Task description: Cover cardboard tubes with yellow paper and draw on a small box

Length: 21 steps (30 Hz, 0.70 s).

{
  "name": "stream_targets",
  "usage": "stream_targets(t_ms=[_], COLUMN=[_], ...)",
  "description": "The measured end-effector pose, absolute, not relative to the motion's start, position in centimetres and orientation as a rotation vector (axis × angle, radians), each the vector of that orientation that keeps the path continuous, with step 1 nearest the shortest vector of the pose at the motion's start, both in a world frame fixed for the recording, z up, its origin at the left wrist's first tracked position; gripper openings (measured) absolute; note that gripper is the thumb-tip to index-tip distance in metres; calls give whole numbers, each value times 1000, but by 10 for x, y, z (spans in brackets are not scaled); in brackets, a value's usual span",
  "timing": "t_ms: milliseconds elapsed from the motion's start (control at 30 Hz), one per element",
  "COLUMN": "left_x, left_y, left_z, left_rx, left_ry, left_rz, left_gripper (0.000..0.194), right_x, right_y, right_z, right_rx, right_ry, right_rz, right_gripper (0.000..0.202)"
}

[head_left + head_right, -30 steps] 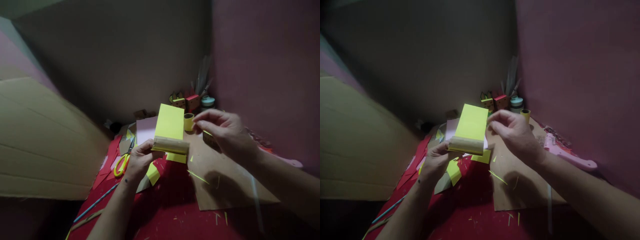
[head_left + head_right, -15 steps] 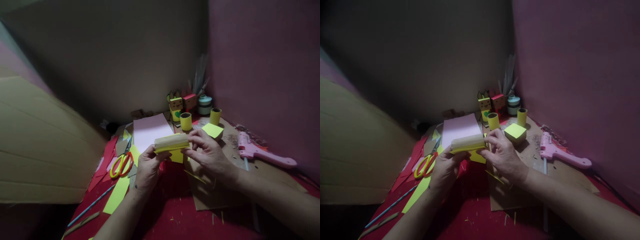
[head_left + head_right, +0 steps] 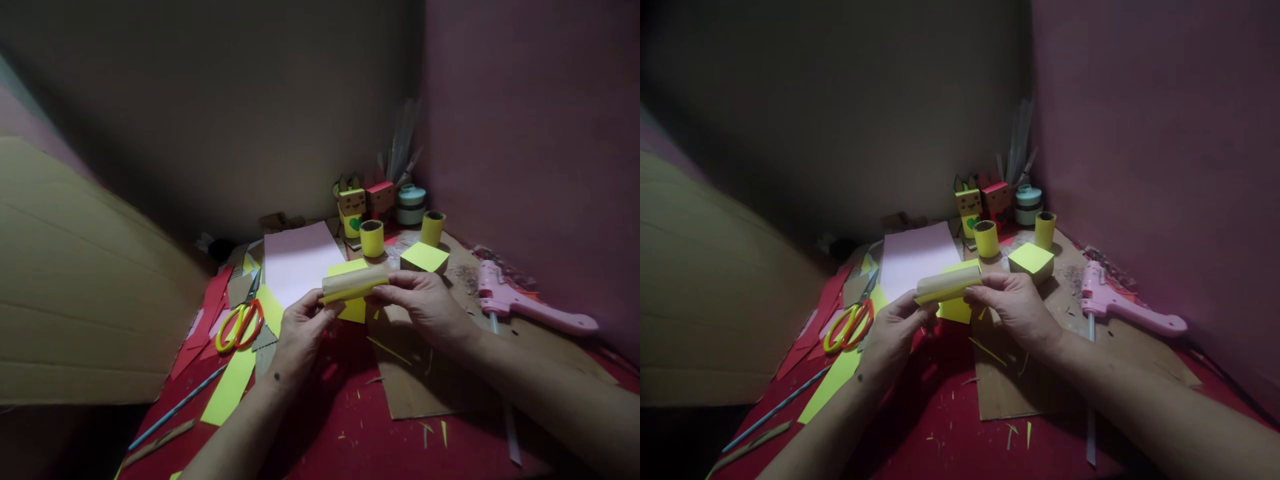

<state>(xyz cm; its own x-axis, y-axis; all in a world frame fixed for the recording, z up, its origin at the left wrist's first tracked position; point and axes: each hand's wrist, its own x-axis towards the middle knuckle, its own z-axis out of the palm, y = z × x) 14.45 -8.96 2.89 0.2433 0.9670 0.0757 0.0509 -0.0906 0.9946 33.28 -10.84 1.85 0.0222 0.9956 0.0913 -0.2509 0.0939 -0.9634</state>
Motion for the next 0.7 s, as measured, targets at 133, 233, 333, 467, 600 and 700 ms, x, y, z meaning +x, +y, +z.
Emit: stream_targets(t_ms=[133,233,333,467,600,700], left_x=[141,140,139,136,132,131], left_y=[-89,-91,-92,-88,-87,-86], left_z=[27,25,23,19,17,18], left_rx=[1704,1954,2051,2118,2245,2346], left_ry=[1077,1092,997,895,855,820], left_rz=[1186,1255,1319,1395,1420,1381], left_gripper=[10,7,10,13,15,16], right_x=[333,333,335,338,340,341], right_y=[-109,-110,-111,-115,-116,-114], right_z=[17,14,12,13,14,10], right_rx=[-900,-830,-785,-783,-754,-705], right_ry=[-1082,-1115,-1183,-1261,-1303,-1204], right_rz=[1218,1199,1130,1047,1127,1280], right_gripper=[17,20,22,20,22,22])
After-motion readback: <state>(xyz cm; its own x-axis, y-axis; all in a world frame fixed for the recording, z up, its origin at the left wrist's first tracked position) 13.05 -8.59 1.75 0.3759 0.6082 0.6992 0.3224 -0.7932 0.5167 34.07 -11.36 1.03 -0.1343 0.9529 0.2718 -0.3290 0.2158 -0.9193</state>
